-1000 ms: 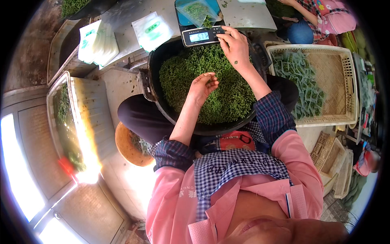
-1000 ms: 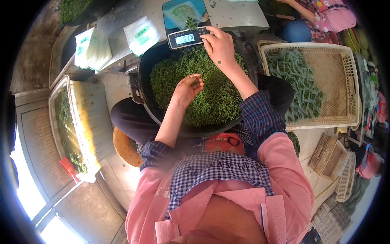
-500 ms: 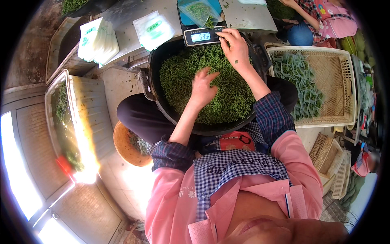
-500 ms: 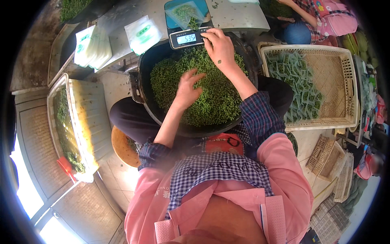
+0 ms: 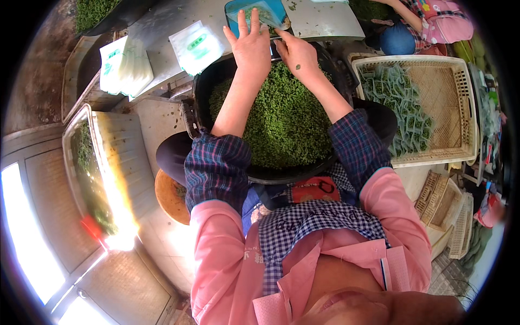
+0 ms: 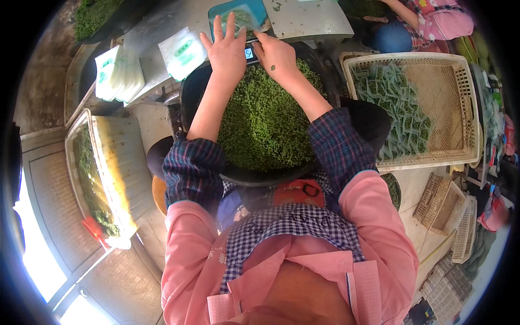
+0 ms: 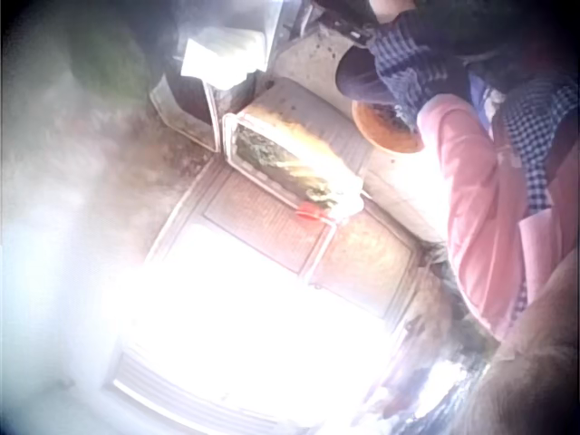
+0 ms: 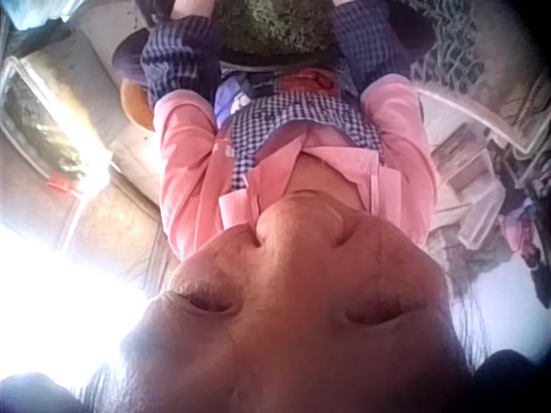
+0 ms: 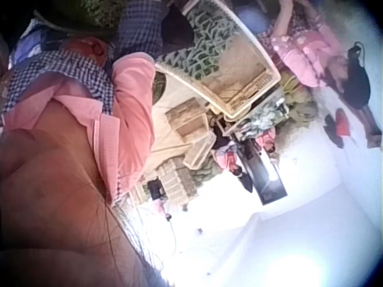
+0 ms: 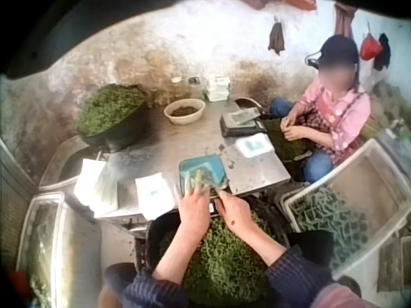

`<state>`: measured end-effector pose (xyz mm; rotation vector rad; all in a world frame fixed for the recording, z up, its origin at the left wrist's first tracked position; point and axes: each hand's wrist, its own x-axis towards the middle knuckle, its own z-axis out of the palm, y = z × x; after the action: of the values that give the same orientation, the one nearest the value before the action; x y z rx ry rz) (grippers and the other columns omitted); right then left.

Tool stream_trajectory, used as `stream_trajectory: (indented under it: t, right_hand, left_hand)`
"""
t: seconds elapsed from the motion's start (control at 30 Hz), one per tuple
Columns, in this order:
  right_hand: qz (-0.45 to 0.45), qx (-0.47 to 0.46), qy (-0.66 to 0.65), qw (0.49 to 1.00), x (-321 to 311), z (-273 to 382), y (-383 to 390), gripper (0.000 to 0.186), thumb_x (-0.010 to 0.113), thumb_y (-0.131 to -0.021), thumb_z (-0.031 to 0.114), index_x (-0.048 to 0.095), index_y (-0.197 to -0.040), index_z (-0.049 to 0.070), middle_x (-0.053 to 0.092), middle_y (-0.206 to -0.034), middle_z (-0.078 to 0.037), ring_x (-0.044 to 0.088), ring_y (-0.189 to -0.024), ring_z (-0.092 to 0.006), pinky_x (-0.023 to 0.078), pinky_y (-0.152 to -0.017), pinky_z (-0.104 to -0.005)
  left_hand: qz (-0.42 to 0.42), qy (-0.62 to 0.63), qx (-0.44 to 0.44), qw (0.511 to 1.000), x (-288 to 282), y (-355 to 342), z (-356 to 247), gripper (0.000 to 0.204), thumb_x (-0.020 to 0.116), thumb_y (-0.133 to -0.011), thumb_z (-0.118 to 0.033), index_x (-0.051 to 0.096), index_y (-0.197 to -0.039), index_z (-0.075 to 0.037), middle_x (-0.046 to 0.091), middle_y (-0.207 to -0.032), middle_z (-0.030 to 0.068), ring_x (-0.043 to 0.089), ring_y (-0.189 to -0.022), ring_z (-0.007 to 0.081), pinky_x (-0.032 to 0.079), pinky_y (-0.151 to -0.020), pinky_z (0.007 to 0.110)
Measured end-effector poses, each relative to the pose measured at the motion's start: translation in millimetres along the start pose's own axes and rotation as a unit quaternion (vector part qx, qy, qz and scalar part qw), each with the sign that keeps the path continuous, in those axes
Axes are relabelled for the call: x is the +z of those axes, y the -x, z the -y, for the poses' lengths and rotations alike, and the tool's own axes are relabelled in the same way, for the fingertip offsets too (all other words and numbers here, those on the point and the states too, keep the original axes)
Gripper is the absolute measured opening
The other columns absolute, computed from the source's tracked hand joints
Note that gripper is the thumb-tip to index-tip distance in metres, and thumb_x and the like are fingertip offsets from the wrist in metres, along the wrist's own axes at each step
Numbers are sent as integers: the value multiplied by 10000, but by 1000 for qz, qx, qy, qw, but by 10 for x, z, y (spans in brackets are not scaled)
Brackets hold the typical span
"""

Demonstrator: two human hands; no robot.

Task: The person scoops green leafy vegetables from a large basin into small plastic bags. They weigh each bag on a digital scale, adjust the quantity by hand, and then place the finished bags into a nearby basket.

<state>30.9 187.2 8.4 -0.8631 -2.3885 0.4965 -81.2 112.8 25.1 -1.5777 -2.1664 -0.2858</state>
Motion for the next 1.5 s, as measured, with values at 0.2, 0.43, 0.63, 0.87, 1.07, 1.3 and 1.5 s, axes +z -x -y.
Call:
stream_trajectory:
  t: [0.2, 0.43, 0.63, 0.87, 1.07, 1.3, 1.5]
  right_hand:
    - [-55, -3, -89, 994, 259, -52, -86, 269, 606, -879, 238, 589, -1029, 16, 663, -741, -130, 645, -672, -291, 500, -568, -382]
    - [-28, 113, -347, 931, 176, -150, -4, 132, 609, -861, 111, 595, -929, -2, 659, -726, -63, 626, -594, -115, 477, -521, -276]
    - [327, 15, -144, 934, -157, -297, 274, 262, 650, -846, 271, 643, -822, 10, 654, -710, -102, 618, -576, -160, 481, -562, -310]
    - [247, 93, -185, 946, -201, -231, 310, 226, 632, -873, 223, 658, -865, -2, 626, -684, -65, 573, -553, -118, 462, -528, -292]
    - [114, 100, -204, 967, -131, -247, 215, 200, 621, -881, 199, 629, -818, 9, 590, -629, -63, 576, -539, -140, 445, -515, -315]
    - [54, 85, -175, 979, -36, -184, 192, 176, 634, -864, 195, 639, -826, 23, 602, -636, -83, 586, -559, -180, 443, -523, -324]
    - [-15, 55, -163, 985, -13, -98, 155, 139, 650, -844, 184, 657, -855, 45, 627, -678, -92, 589, -575, -219, 449, -538, -323]
  left_hand:
    - [13, 40, -18, 999, 40, 86, -9, 434, 618, -740, -73, 601, -1172, -117, 337, -1442, 124, 226, -1364, 381, 212, -985, 709]
    - [16, 65, -39, 997, 57, 83, -45, 447, 597, -755, -39, 599, -1186, -158, 343, -1429, 113, 282, -1333, 376, 249, -973, 695]
    - [-12, 127, -34, 991, -183, 329, -18, 414, 596, -756, -30, 624, -1149, -156, 405, -1375, 114, 369, -1275, 350, 320, -993, 583]
    - [-25, 227, -108, 967, -192, 868, -56, 280, 591, -769, -44, 682, -1026, -109, 540, -1237, 95, 469, -1189, 306, 346, -974, 532]
    - [-10, 253, -123, 960, -127, 910, -59, 250, 592, -769, -58, 691, -994, -103, 563, -1203, 81, 479, -1176, 293, 337, -990, 506]
    - [-3, 255, -128, 958, -93, 941, -81, 245, 598, -763, -60, 695, -983, -109, 572, -1192, 66, 481, -1173, 285, 339, -985, 504]
    - [2, 264, -129, 956, -84, 976, -78, 239, 606, -762, -65, 698, -977, -115, 574, -1191, 65, 480, -1175, 276, 341, -982, 502]
